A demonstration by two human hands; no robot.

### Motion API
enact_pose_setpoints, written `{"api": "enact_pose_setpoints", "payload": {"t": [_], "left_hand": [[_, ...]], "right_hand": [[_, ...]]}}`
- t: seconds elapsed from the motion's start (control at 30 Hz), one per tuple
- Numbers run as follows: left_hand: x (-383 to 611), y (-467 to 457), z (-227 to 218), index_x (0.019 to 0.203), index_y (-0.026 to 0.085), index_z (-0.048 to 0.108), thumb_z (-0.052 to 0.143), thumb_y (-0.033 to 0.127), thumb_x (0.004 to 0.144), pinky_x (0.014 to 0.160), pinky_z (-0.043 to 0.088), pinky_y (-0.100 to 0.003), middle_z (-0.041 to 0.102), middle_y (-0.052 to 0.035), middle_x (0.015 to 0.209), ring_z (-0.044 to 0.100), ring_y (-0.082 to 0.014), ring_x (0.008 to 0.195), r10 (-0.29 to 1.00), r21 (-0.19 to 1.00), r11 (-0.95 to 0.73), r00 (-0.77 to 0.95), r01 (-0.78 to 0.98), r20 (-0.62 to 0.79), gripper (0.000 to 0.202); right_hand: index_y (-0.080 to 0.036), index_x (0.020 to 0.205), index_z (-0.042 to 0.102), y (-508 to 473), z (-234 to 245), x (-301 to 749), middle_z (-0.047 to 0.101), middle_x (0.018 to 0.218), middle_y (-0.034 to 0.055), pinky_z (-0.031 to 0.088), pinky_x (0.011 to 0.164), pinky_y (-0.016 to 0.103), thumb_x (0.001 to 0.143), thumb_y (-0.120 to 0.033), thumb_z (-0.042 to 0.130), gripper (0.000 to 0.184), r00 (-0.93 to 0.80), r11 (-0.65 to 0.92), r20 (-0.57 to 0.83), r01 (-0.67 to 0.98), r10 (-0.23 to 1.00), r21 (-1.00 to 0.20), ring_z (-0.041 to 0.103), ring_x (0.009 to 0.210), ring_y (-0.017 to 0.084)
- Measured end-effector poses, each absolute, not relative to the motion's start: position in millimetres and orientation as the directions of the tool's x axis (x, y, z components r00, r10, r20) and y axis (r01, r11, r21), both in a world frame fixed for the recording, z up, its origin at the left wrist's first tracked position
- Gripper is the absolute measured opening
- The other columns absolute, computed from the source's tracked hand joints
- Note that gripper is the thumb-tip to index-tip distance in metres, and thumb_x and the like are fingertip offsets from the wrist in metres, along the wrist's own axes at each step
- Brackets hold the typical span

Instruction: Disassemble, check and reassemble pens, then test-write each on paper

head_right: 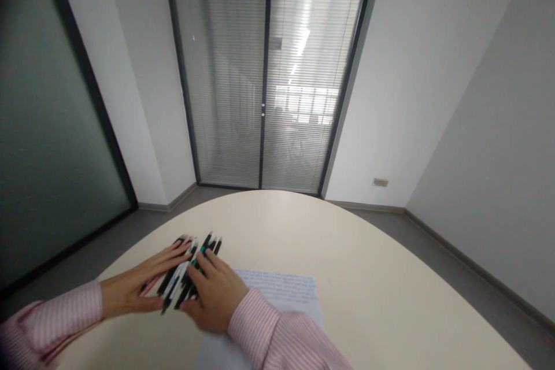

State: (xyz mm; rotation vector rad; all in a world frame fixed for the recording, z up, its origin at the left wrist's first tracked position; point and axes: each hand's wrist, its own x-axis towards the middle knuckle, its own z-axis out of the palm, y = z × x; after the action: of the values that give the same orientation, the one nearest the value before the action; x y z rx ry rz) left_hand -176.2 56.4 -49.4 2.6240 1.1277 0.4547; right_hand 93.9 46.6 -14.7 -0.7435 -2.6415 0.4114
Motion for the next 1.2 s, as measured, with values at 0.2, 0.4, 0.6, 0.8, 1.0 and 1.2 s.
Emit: {"api": "enact_pose_setpoints", "payload": {"t": [0.2,0.4,0.6,0.8,1.0,1.2], "left_hand": [[-160.4,46.0,-41.5,0.145,0.03,0.016,0.076,0.037,0.06,0.109,0.016,-0.057,0.008,-0.0071,0.155,0.01,-0.037,0.139,0.774,0.233,-0.632,0.614,0.739,0.152,0.105],[-158.3,39.1,-33.0,0.143,0.03,0.026,0.066,0.038,0.073,0.109,0.019,-0.054,0.015,-0.0063,0.154,0.013,-0.0337,0.139,0.753,0.236,-0.657,0.637,0.716,0.162,0.081],[-148.5,35.7,-34.1,0.146,0.027,0.018,0.071,0.049,0.066,0.109,0.014,-0.058,0.018,-0.0103,0.153,0.011,-0.0365,0.139,0.778,0.175,-0.627,0.603,0.759,0.174,0.098],[-142.5,37.3,-37.4,0.144,0.029,0.023,0.06,0.065,0.071,0.107,0.018,-0.06,0.03,-0.0087,0.149,0.014,-0.0387,0.138,0.782,0.209,-0.622,0.587,0.755,0.209,0.089],[-142.4,35.1,-32.4,0.139,0.028,0.035,0.06,0.065,0.072,0.107,0.019,-0.059,0.032,-0.0096,0.148,0.017,-0.0376,0.137,0.786,0.24,-0.618,0.582,0.749,0.21,0.081],[-140.3,30.9,-29.4,0.138,0.026,0.036,0.069,0.057,0.066,0.109,0.018,-0.057,0.032,-0.011,0.148,0.017,-0.0371,0.138,0.786,0.228,-0.618,0.576,0.753,0.226,0.084]], "right_hand": [[-0.01,0.134,0.041,40.2,-10.4,89.8,0.039,0.143,0.0181,0.028,0.11,0.042,0.082,-0.052,0.056,0.069,-0.77,0.808,0.298,0.441,0.564,-0.391,0.032,0.132,0.033],[-0.012,0.126,0.048,33.3,-7.2,88.6,0.044,0.138,0.0144,0.033,0.108,0.037,0.085,-0.037,0.058,0.049,-0.774,0.824,0.315,0.439,0.549,-0.359,0.036,0.13,0.029],[-0.01,0.122,0.051,33.5,-6.3,87.5,0.047,0.134,0.0167,0.033,0.108,0.038,0.082,-0.047,0.059,0.055,-0.787,0.839,0.32,0.422,0.527,-0.343,0.038,0.129,0.029],[-0.013,0.116,0.054,36.0,-5.2,85.1,0.052,0.127,0.0151,0.038,0.103,0.038,0.08,-0.045,0.063,0.05,-0.774,0.838,0.344,0.42,0.531,-0.347,0.043,0.123,0.028],[-0.015,0.113,0.054,35.0,1.3,87.5,0.053,0.124,0.0123,0.043,0.098,0.036,0.079,-0.049,0.061,0.049,-0.798,0.865,0.352,0.392,0.49,-0.314,0.048,0.115,0.025],[-0.013,0.115,0.053,34.4,1.2,88.0,0.052,0.125,0.0122,0.041,0.1,0.036,0.082,-0.05,0.058,0.05,-0.82,0.893,0.359,0.377,0.446,-0.247,0.047,0.115,0.026]]}}
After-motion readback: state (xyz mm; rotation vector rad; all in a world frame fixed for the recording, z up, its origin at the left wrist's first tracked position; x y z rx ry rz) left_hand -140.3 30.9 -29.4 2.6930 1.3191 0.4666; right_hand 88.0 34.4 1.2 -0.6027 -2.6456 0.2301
